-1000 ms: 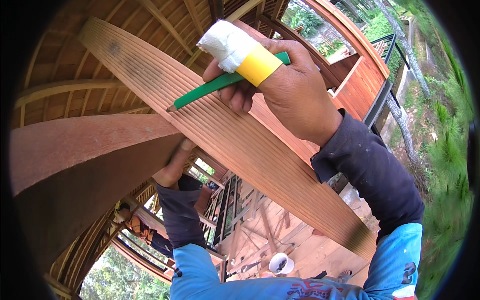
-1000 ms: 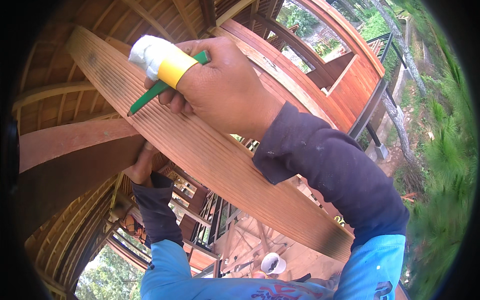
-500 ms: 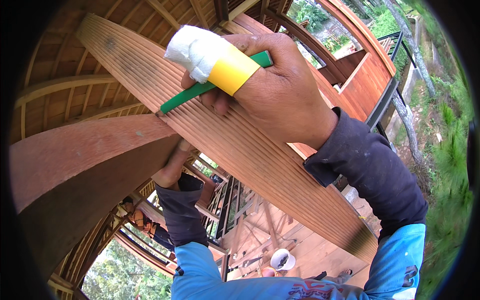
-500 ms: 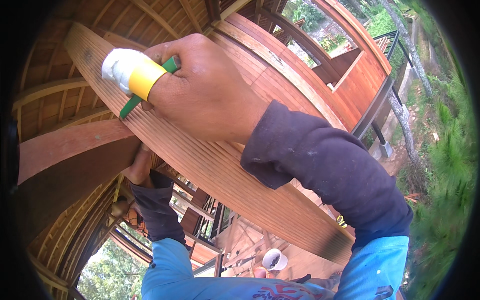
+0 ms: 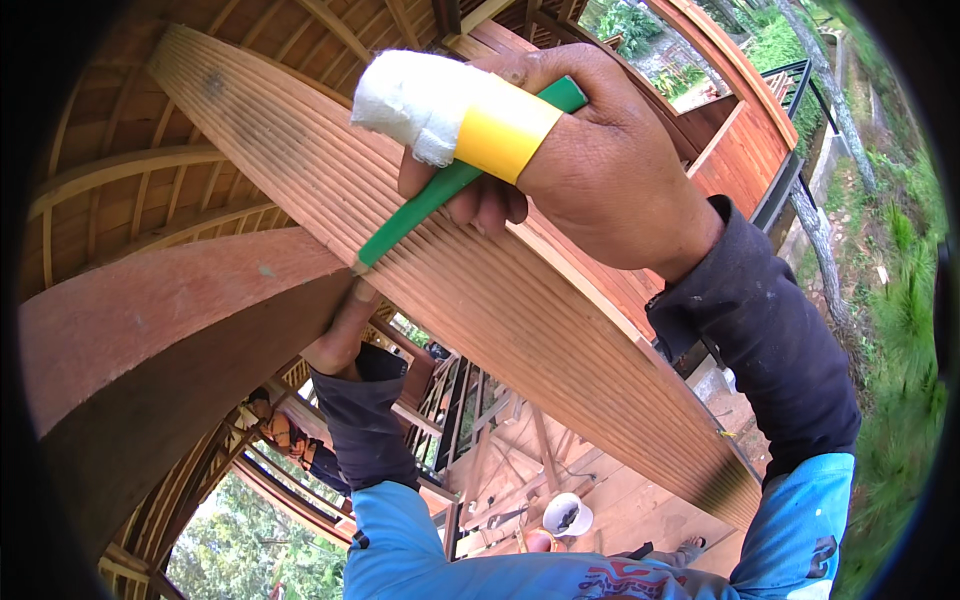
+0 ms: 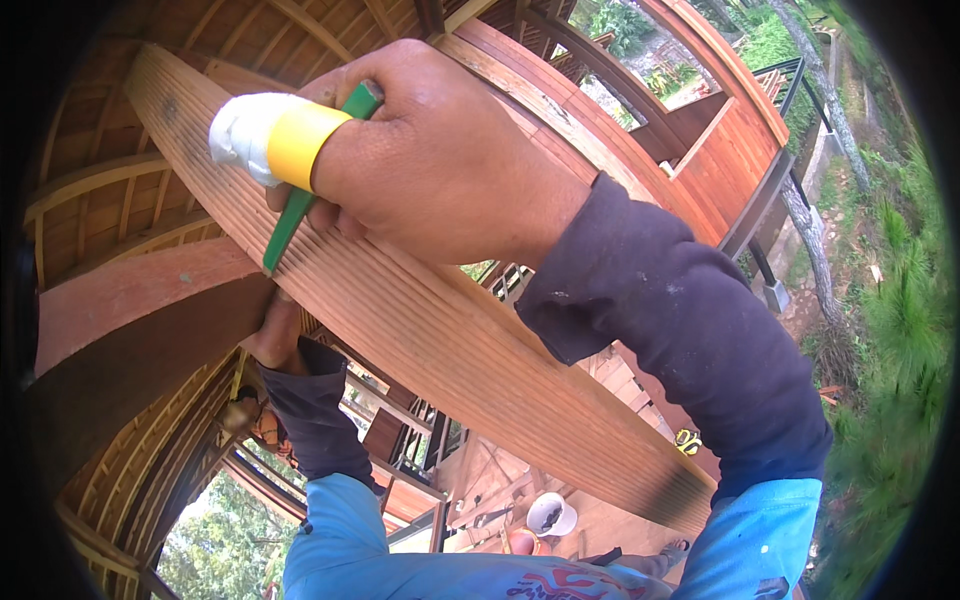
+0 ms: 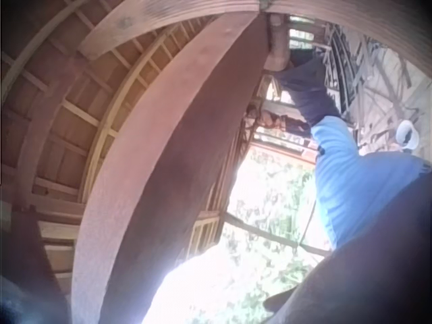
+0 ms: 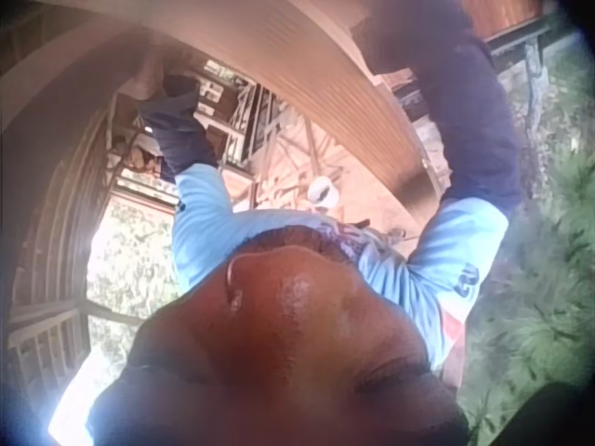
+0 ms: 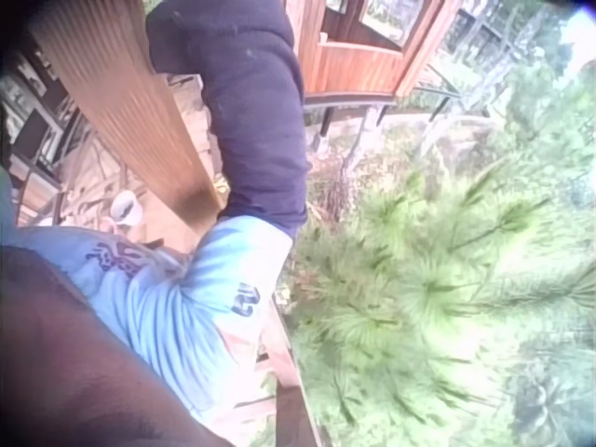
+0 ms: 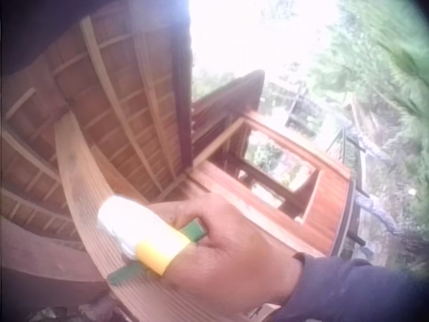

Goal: The person measures and marks a wooden plank with a pencil and square, then saws it to size using a hand saw. They fit the cut plank into a curved wooden frame on an elevated outdoor deck.

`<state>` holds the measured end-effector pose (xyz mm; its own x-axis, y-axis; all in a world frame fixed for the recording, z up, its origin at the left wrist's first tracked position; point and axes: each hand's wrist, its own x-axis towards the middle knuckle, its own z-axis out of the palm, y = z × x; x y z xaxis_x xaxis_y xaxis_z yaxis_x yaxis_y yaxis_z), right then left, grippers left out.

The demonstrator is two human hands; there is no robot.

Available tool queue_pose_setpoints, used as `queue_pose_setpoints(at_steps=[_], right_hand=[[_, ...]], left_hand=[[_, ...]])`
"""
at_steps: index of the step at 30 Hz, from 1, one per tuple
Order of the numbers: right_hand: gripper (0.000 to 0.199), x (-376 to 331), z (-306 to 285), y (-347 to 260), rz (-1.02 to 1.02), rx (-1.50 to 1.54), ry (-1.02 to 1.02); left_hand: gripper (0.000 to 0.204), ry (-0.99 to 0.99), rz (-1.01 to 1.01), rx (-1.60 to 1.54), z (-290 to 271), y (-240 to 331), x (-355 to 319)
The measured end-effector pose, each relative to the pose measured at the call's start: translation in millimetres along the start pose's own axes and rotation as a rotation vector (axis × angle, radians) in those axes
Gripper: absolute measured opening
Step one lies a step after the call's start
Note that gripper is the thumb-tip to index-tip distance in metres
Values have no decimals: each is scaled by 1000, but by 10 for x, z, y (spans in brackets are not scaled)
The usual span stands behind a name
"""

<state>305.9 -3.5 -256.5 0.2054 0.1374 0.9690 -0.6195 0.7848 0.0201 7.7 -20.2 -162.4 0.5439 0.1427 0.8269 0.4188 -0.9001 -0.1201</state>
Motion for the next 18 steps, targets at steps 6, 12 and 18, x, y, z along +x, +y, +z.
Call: queue_pose_setpoints(at_steps=[6, 12, 18], right_hand=[[28, -15, 18, 92, -59, 195, 33], [26, 138, 131, 172, -61, 195, 120], [22, 197, 103, 229, -137, 68, 105]], left_hand=[[48, 2, 33, -60, 173, 229, 81], [52, 18, 49, -95, 190, 191, 79], [56, 7, 24, -78, 159, 204, 68]])
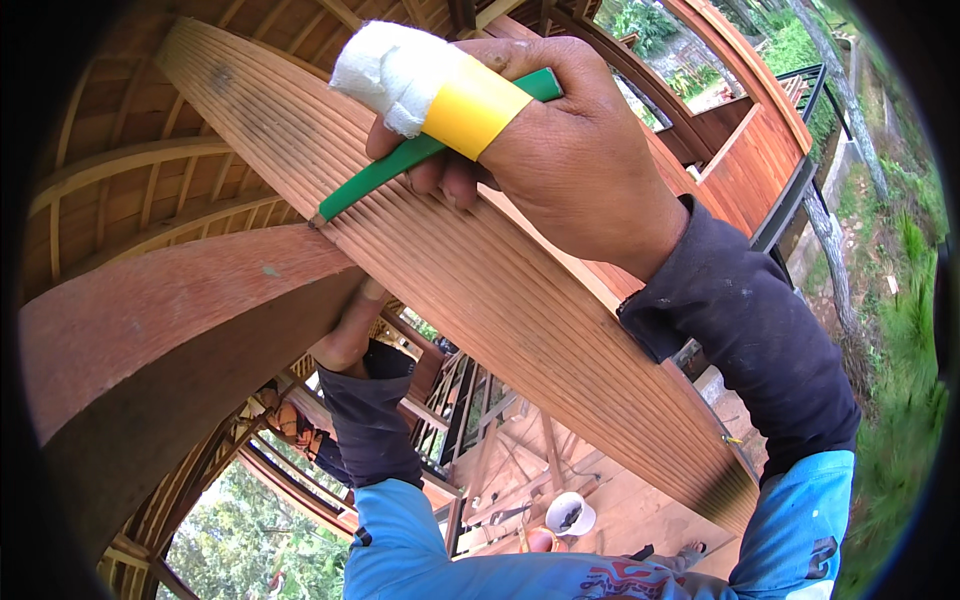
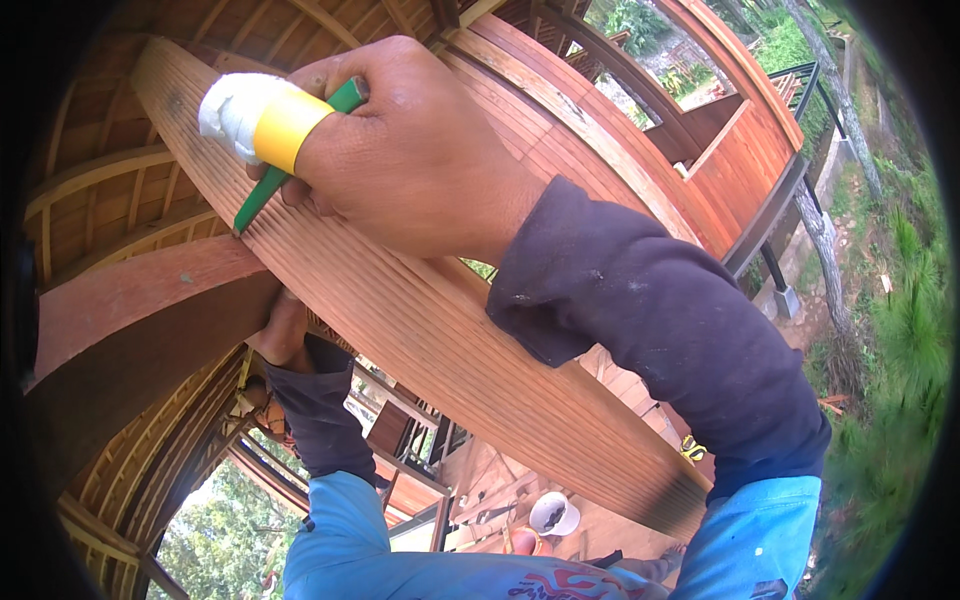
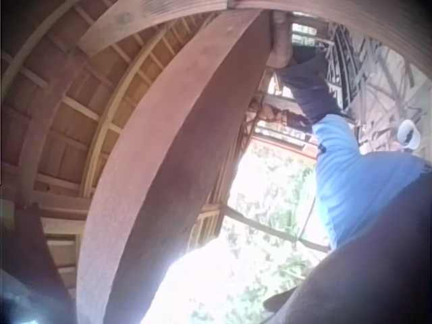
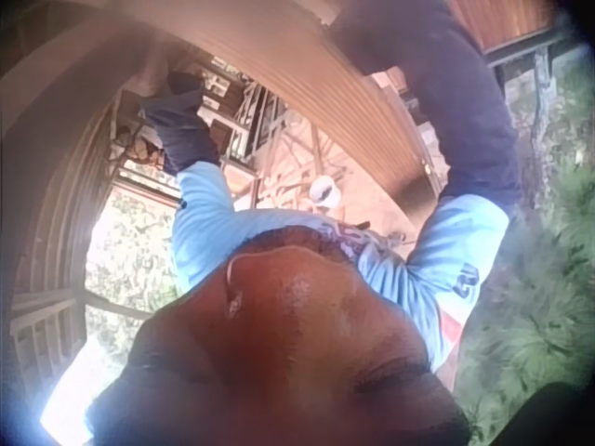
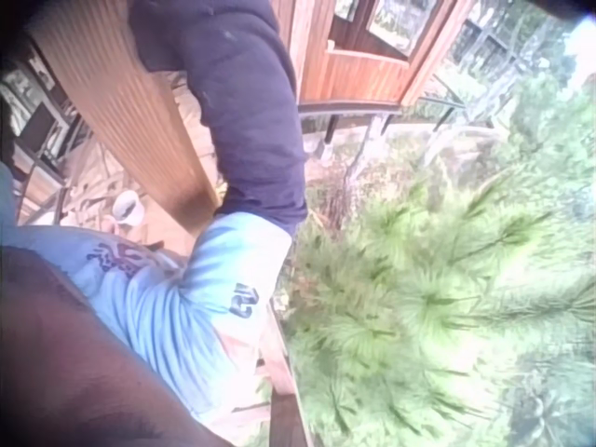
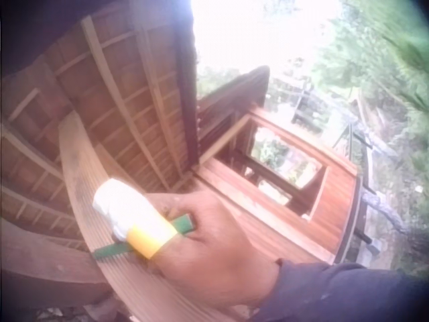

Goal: The person measures and marks a wooden plank with a pencil and square, then saws it to size using a hand saw. They fit the cut plank into a curved wooden frame on an elevated outdoor deck.

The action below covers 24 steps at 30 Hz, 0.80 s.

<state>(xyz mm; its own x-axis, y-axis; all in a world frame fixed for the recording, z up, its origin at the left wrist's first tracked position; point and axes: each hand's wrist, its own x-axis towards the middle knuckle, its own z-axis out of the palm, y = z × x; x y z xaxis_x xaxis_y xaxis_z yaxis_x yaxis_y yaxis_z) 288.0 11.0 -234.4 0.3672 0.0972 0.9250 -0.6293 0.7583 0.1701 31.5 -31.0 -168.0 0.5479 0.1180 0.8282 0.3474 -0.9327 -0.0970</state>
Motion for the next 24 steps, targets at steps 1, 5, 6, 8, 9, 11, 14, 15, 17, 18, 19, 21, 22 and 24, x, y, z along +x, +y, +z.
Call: queue_pose_setpoints(at_steps=[1, 5, 6, 8, 9, 11, 14, 15, 17, 18, 19, 21, 22, 24], right_hand=[[22, 2, -11, -3, -24, 3, -2], [21, -51, -162, -14, 49, -23, -92], [22, -66, -204, -46, 75, -2, -124], [23, -88, -199, -58, 108, 22, -138], [25, -116, -151, -31, 114, 16, -121], [26, -112, -139, -25, 122, 97, -99], [22, -40, -162, -2, 106, 315, -55], [22, -22, -160, 33, 85, 308, -31], [22, 22, -174, 97, 54, 297, -23], [22, 20, -149, 119, 50, 286, -16], [22, 12, -99, 134, 46, 274, -8], [25, 11, -23, 135, 26, 117, 17], [25, 29, -11, 144, -13, 85, 9], [25, 47, 8, 186, -88, 18, -8]], left_hand=[[55, 1, 4, 6, -4, -2, -2], [52, -11, 17, 22, -22, -47, -31], [51, -6, 12, 11, -30, -44, -25], [50, 4, 1, -9, -43, -42, -19], [50, 3, 2, 0, -37, -61, -19], [50, 2, 5, 19, -24, -100, -21], [50, -35, 14, 41, -49, -17, 13], [50, -30, 12, 29, -33, -28, 10], [49, -20, 10, 6, -1, -41, 4], [49, -17, 8, -2, 10, -39, 2], [48, -15, 7, -11, 20, -29, 1], [47, -5, 9, 1, 14, -19, 2], [47, 3, 13, 20, 6, -21, 2], [46, 7, 27, 44, -5, -19, 0]])
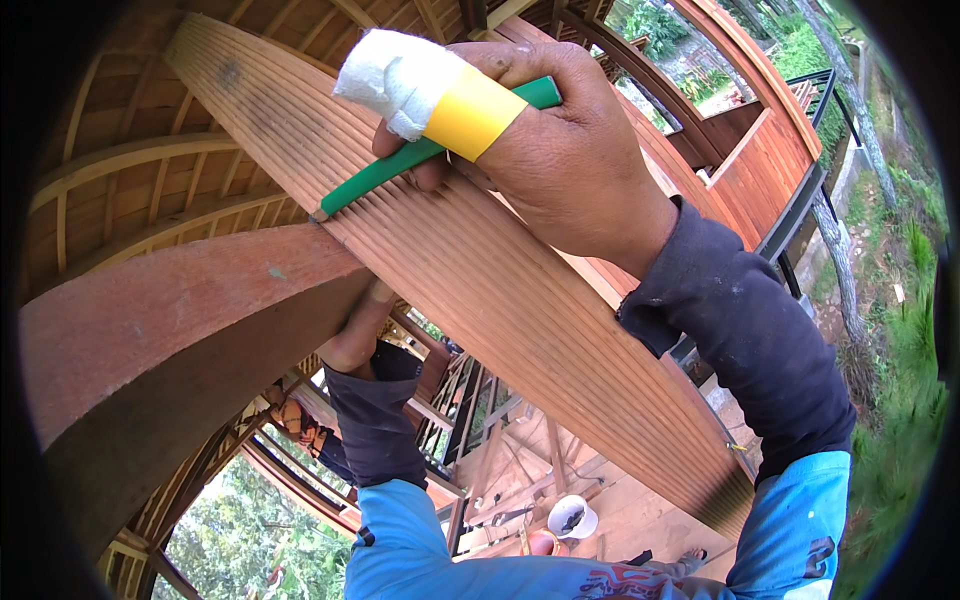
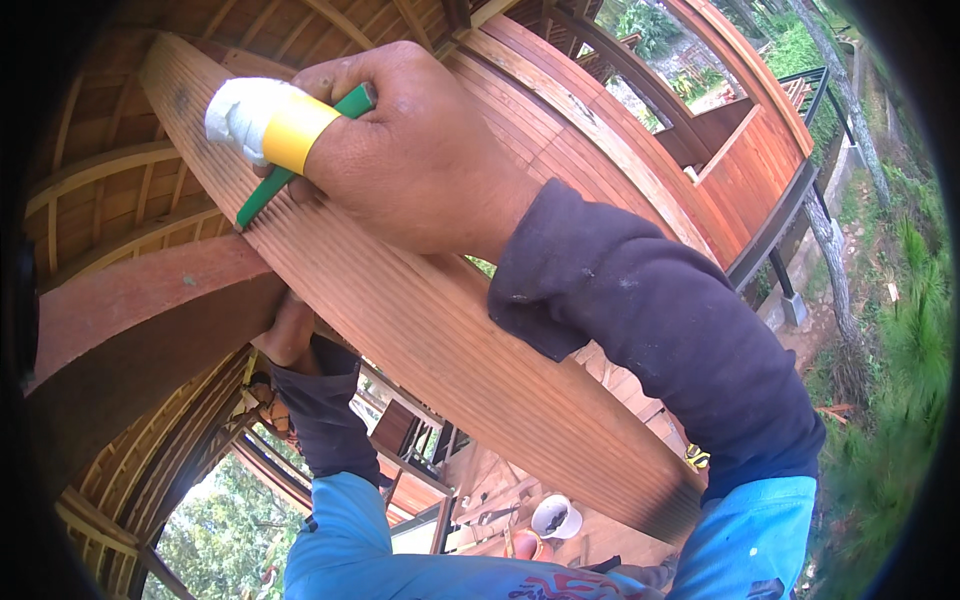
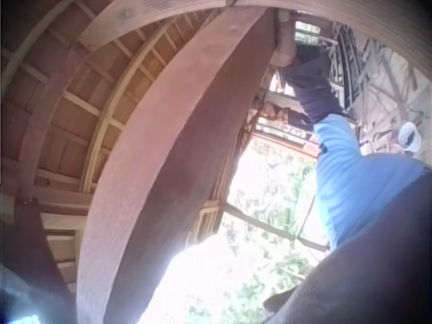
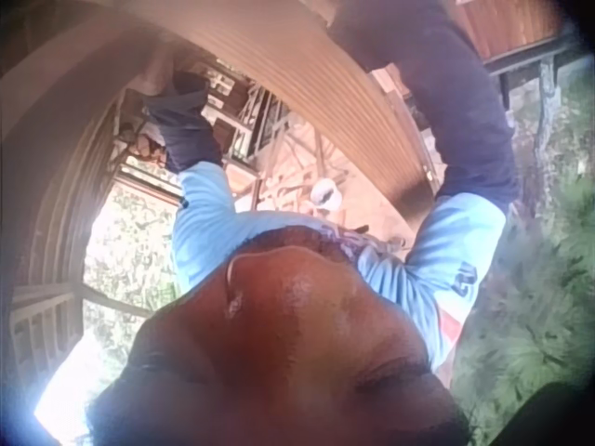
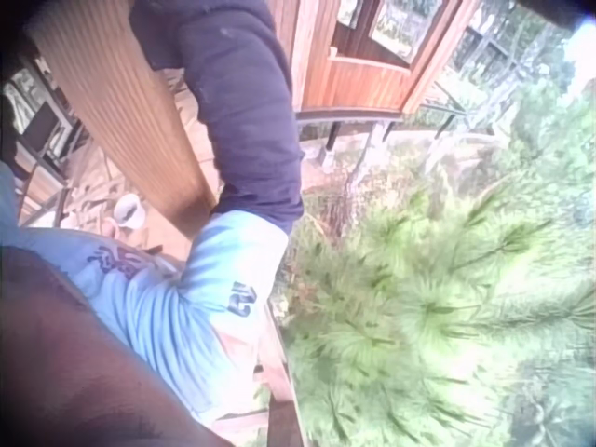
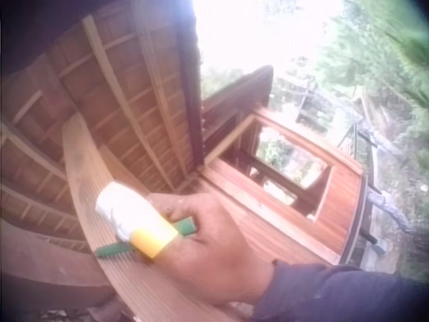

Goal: The person measures and marks a wooden plank with a pencil and square, then saws it to size using a hand saw. They fit the cut plank into a curved wooden frame on an elevated outdoor deck.

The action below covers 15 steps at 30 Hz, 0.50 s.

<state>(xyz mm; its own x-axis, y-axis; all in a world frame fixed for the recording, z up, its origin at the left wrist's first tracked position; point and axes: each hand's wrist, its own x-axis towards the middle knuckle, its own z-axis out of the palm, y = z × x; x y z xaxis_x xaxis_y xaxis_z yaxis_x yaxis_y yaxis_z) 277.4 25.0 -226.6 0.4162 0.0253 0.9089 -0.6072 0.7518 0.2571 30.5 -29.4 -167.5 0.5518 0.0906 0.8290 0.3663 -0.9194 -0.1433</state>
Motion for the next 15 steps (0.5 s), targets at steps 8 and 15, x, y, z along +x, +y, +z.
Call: queue_pose_setpoints(at_steps=[8, 15], right_hand=[[31, -204, -153, -191, 266, 62, -83], [35, -133, -146, -575, -76, -100, 333]], left_hand=[[37, 34, 10, 65, -118, -3, -18], [41, 7, 112, 66, -127, -4, 69]])
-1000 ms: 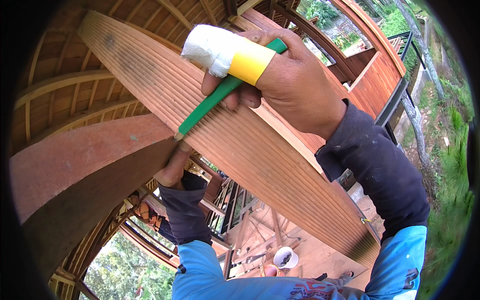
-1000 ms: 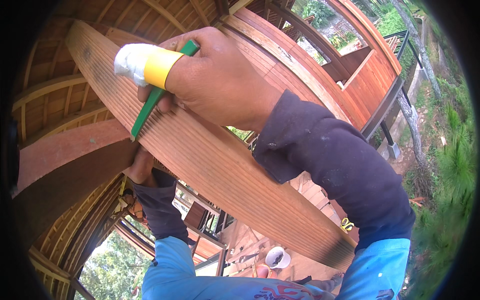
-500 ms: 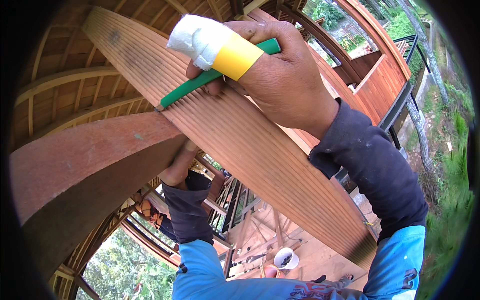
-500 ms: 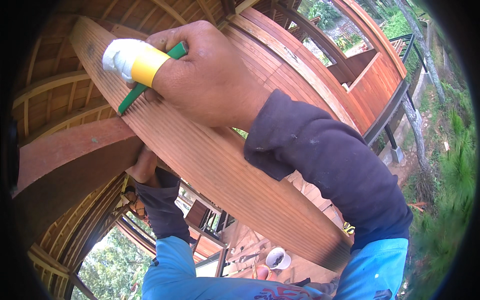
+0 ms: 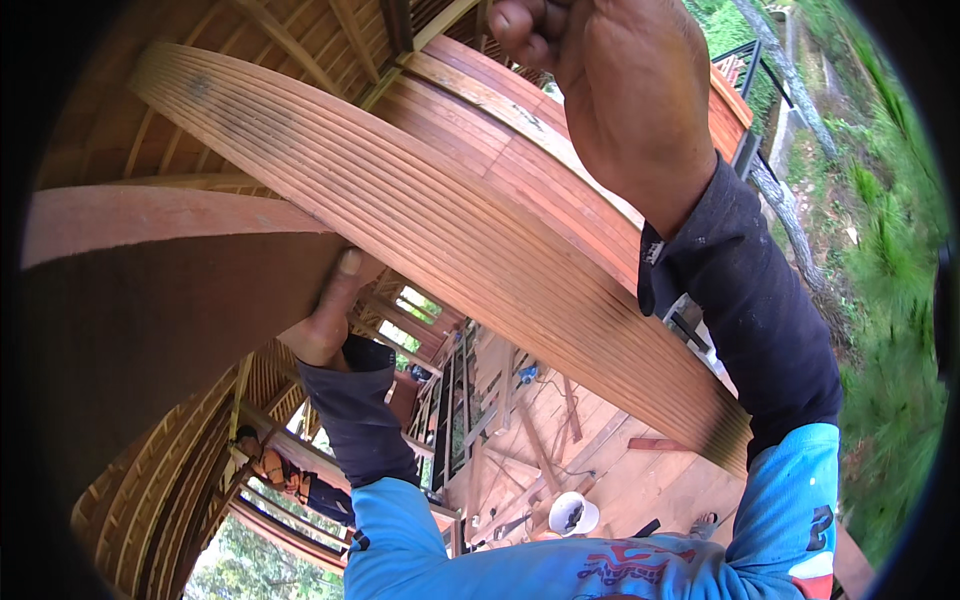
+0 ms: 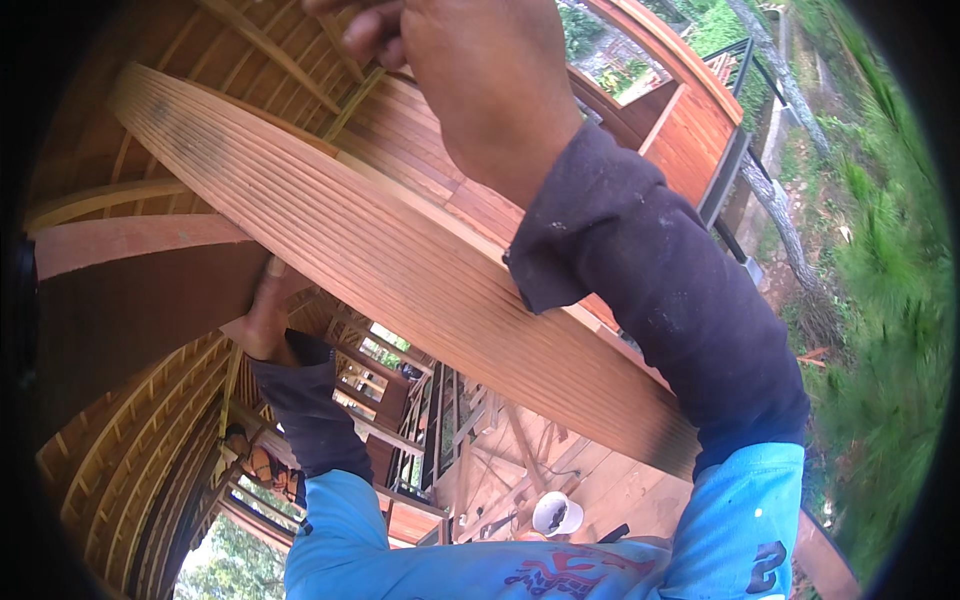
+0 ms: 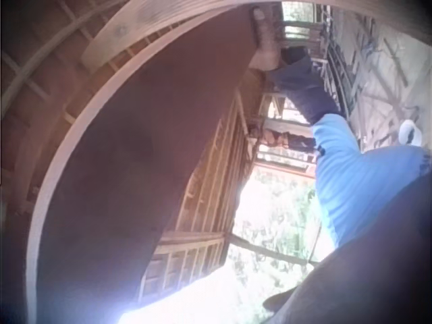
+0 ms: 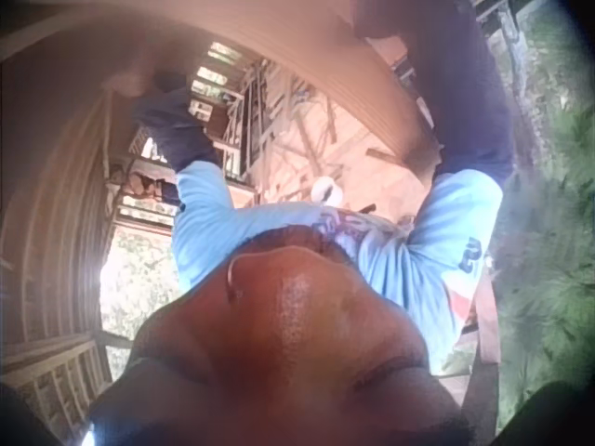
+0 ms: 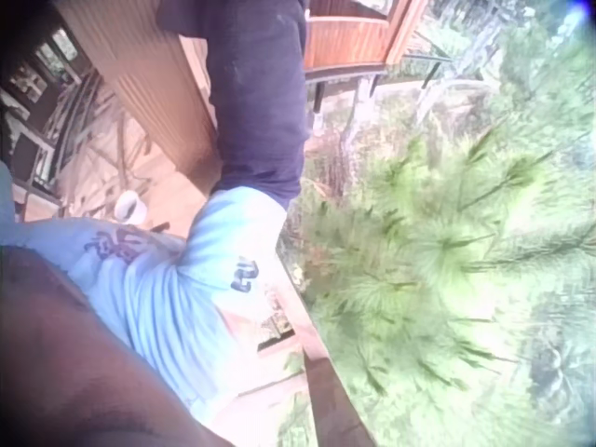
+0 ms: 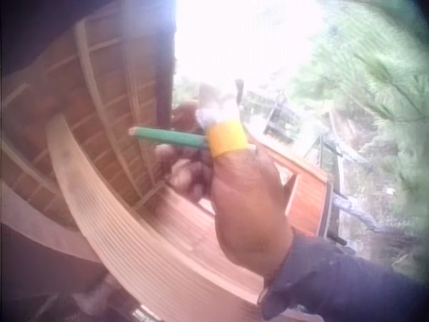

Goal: The person measures and marks a wooden plank with a pencil and square, then saws it to size using a hand saw. They fit the cut plank into a curved wooden frame on an elevated outdoor deck.

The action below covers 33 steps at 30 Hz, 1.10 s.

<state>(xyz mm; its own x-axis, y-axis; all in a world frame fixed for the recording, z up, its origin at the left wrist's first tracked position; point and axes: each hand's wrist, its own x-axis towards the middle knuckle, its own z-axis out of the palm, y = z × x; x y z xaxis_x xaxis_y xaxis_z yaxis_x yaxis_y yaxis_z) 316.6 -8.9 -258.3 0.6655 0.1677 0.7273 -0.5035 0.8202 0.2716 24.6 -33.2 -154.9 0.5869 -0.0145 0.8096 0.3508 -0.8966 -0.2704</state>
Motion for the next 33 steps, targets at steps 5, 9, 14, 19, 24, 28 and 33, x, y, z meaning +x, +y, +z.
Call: queue_pose_setpoints(at_steps=[5, 9, 14, 19, 24, 28, 33], right_hand=[[33, -194, 6, -569, -105, -23, 10], [32, -439, 132, -925, -156, -14, -9], [32, -743, 477, -1203, -167, -23, -91], [31, -1066, 830, -1301, -131, 54, -178], [31, -1395, 1235, -1624, -66, 129, -366], [37, -1766, 953, -1429, 46, 259, -506], [36, -2185, 981, -1272, 95, 273, -483]], left_hand=[[56, 26, 134, 84, 25, 21, 67], [36, 81, 139, -39, 75, 147, 55], [44, 128, 57, -104, 151, 107, -37], [60, 221, 250, 83, 132, 128, -232], [79, 155, 486, -4, 300, 114, -754], [105, -453, 273, -364, 66, -22, -1355], [107, -908, 164, -679, 234, -302, -1719]])
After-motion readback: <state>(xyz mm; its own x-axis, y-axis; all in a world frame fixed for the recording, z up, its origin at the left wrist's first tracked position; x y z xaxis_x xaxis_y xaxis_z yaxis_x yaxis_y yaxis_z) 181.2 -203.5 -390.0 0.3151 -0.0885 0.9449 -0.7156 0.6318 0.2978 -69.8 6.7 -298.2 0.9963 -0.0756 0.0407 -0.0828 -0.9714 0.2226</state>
